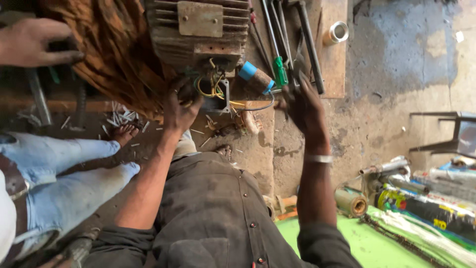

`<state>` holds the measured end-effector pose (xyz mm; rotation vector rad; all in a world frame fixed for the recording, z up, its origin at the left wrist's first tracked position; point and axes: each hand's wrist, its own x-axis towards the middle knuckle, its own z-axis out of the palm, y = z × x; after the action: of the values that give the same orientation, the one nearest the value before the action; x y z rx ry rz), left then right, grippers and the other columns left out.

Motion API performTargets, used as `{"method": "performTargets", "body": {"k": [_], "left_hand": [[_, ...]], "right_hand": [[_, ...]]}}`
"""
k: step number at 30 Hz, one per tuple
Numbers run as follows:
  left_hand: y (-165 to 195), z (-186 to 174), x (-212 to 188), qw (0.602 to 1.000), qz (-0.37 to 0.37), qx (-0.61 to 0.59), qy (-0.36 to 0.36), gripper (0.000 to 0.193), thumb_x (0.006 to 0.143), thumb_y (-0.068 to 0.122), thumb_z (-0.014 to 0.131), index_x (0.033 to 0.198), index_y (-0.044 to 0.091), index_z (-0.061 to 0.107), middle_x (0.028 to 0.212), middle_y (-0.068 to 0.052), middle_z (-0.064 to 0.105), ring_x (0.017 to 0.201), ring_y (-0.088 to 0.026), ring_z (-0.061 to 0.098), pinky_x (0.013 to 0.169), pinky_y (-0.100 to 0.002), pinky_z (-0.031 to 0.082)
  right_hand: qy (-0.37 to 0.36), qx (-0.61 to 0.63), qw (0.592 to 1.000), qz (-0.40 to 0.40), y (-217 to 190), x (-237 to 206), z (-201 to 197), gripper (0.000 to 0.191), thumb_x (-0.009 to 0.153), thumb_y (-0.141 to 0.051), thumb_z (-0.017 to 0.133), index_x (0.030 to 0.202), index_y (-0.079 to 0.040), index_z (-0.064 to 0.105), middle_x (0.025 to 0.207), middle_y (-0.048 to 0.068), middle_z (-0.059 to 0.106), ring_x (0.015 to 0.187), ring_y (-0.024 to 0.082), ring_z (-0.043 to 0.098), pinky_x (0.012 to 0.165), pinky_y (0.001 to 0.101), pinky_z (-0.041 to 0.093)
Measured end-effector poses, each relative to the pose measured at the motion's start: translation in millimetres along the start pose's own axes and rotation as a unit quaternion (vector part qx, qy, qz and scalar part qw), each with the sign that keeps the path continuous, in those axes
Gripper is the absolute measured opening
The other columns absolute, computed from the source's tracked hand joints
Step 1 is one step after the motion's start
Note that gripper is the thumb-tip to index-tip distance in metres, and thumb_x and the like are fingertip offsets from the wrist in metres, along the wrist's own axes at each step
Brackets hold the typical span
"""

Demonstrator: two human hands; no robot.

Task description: The person sits on the workshop floor with an electric motor on their lap. They use a screwdriver to unscrew the terminal box cover, pry the cover off, and work on the wiring and terminal block inside the motor's connection box.

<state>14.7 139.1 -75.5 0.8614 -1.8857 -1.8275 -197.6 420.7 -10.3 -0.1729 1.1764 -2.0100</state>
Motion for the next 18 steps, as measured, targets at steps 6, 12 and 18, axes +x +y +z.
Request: {"method": "performTargets", "body": {"k": [6,12,18], "left_hand": [[15.8,-12.2,-11.7,0.972,0.216,0.058,0.070,0.049,0.089,0.007,0.072,0.135,-0.003,0.058,0.126,-0.016,0.066,0.114,-0.025,0.066,0.101,-0.035,0.055],[40.9,-18.4,-12.7,0.991,0.076,-0.109,0.022,0.024,0.098,0.017,0.073,0.113,0.000,0.068,0.103,-0.002,0.070,0.093,-0.008,0.063,0.085,-0.025,0.054],[71.7,-9.3,-11.5,0.998,0.020,-0.031,-0.054,0.025,0.093,0.024,0.082,0.104,0.002,0.076,0.081,-0.001,0.068,0.073,-0.011,0.059,0.065,-0.027,0.051]], "right_hand": [[0.049,-0.677,0.721,-0.141,16.4,120.2,29.5,0.056,0.088,-0.026,0.074,0.134,0.002,0.061,0.112,0.021,0.064,0.101,0.036,0.063,0.089,0.0437,0.052],[0.186,-0.667,0.689,-0.213,34.7,119.6,42.2,0.038,0.093,-0.035,0.079,0.115,-0.004,0.074,0.104,0.019,0.071,0.098,0.033,0.069,0.088,0.0401,0.054],[0.213,-0.682,0.683,-0.151,26.8,93.3,-5.2,0.037,0.079,-0.026,0.090,0.105,-0.003,0.078,0.095,0.014,0.075,0.086,0.025,0.074,0.080,0.0365,0.058]]}}
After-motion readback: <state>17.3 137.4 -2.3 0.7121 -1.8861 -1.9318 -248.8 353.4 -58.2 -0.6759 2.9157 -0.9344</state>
